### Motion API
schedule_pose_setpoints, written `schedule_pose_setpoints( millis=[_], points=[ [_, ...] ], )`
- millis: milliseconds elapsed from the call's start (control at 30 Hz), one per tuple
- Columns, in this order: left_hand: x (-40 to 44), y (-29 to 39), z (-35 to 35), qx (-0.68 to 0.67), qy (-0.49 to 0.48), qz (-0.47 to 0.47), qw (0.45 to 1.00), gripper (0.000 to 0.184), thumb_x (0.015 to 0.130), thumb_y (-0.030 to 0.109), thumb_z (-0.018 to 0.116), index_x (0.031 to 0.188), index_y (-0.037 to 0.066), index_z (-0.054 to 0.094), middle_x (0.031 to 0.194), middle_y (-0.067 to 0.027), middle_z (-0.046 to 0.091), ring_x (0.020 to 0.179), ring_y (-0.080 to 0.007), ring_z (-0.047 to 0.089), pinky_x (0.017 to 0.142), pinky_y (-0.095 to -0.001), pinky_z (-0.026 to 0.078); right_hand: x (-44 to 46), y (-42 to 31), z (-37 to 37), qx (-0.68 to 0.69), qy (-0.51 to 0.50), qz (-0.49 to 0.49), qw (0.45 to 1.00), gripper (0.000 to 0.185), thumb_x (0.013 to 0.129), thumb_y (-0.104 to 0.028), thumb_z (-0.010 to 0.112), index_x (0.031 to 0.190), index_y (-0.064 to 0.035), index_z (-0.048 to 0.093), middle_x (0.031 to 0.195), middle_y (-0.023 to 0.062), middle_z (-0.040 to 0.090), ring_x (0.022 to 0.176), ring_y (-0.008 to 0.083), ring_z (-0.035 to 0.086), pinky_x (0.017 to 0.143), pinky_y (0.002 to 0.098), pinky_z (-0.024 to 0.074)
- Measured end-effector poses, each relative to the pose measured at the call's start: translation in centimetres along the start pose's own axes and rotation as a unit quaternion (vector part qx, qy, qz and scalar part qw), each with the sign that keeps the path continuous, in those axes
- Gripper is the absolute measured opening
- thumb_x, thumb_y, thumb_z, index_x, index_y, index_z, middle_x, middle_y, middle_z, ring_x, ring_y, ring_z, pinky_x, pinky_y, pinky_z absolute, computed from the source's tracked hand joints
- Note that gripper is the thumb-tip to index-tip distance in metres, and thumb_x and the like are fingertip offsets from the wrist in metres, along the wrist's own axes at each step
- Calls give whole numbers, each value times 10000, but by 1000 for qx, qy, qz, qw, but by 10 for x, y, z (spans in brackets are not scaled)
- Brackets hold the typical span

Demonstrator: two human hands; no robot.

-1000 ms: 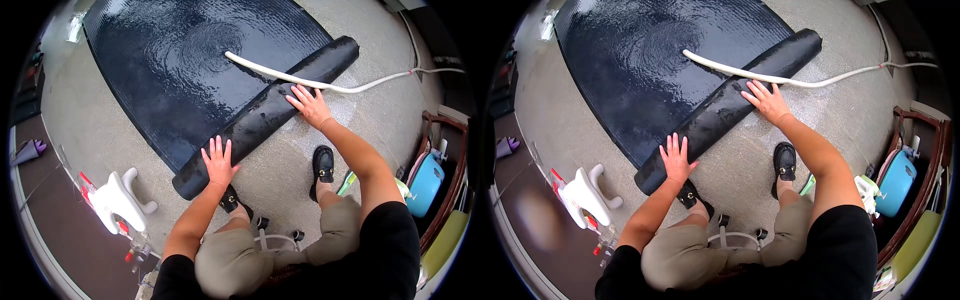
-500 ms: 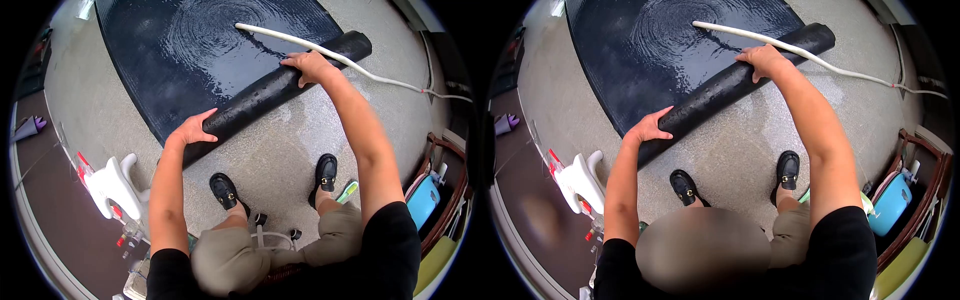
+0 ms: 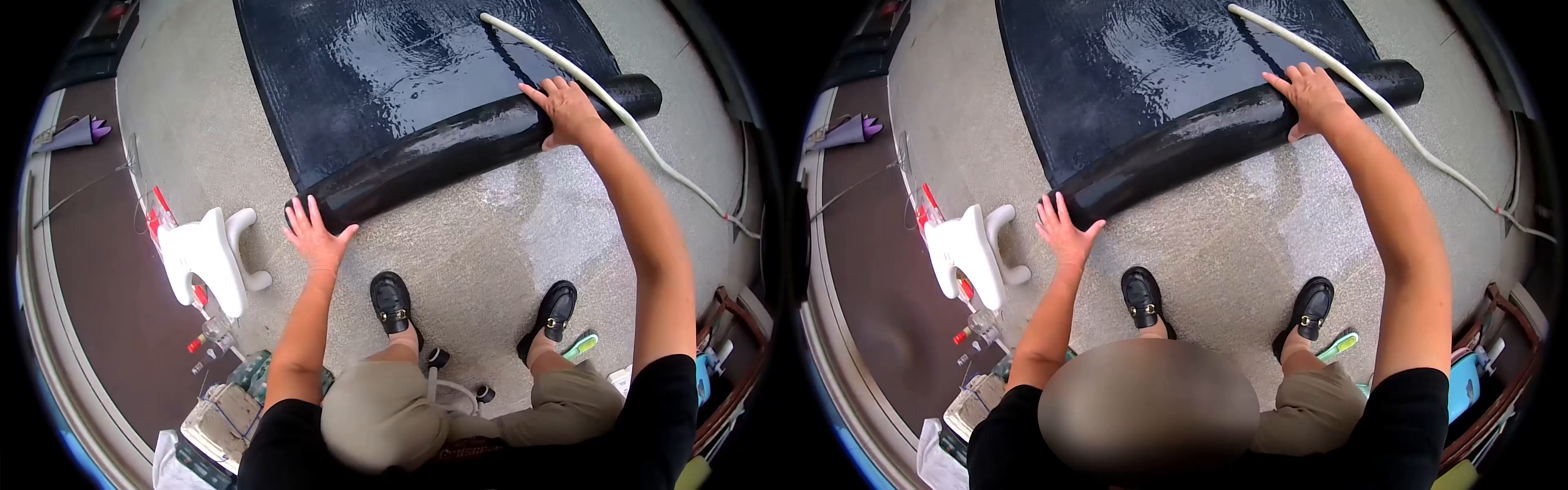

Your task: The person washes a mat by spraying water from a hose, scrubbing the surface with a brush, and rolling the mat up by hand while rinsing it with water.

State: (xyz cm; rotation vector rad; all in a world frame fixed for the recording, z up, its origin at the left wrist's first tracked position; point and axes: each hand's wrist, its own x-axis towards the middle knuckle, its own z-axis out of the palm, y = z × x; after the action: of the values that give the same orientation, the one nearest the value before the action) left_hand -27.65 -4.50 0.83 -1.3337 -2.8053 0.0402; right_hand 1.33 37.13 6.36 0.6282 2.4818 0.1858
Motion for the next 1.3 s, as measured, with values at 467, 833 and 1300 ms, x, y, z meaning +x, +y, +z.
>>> schedule_pose_setpoints(
  millis=[467,833,1300],
  points=[
    [5,-69,62,-577,-16,-457,677,677,901,581,587,1255,5,564,1215,-109,622,1105,-202,595,1001,-331,435,38,16,-1,122,-145,-42,981,1003,524,-536,874,1355,-123,494,1268,106,605,1239,271,533,1025,362,430],
    [21,-64,49,-501,-46,-438,746,711,898,574,591,1209,-65,587,1167,-152,647,1021,-238,640,956,-340,468,-10,30,66,187,376,152,895,683,865,-459,652,1449,-208,400,1480,84,421,1403,276,338,1136,462,280],
    [43,41,31,-19,40,-23,999,545,942,431,510,1368,90,494,1408,-125,485,1356,-335,379,1142,-556,203,-142,-30,61,309,145,68,937,396,934,-404,573,1244,-163,521,802,112,663,733,315,659,675,426,527]
  ],
)
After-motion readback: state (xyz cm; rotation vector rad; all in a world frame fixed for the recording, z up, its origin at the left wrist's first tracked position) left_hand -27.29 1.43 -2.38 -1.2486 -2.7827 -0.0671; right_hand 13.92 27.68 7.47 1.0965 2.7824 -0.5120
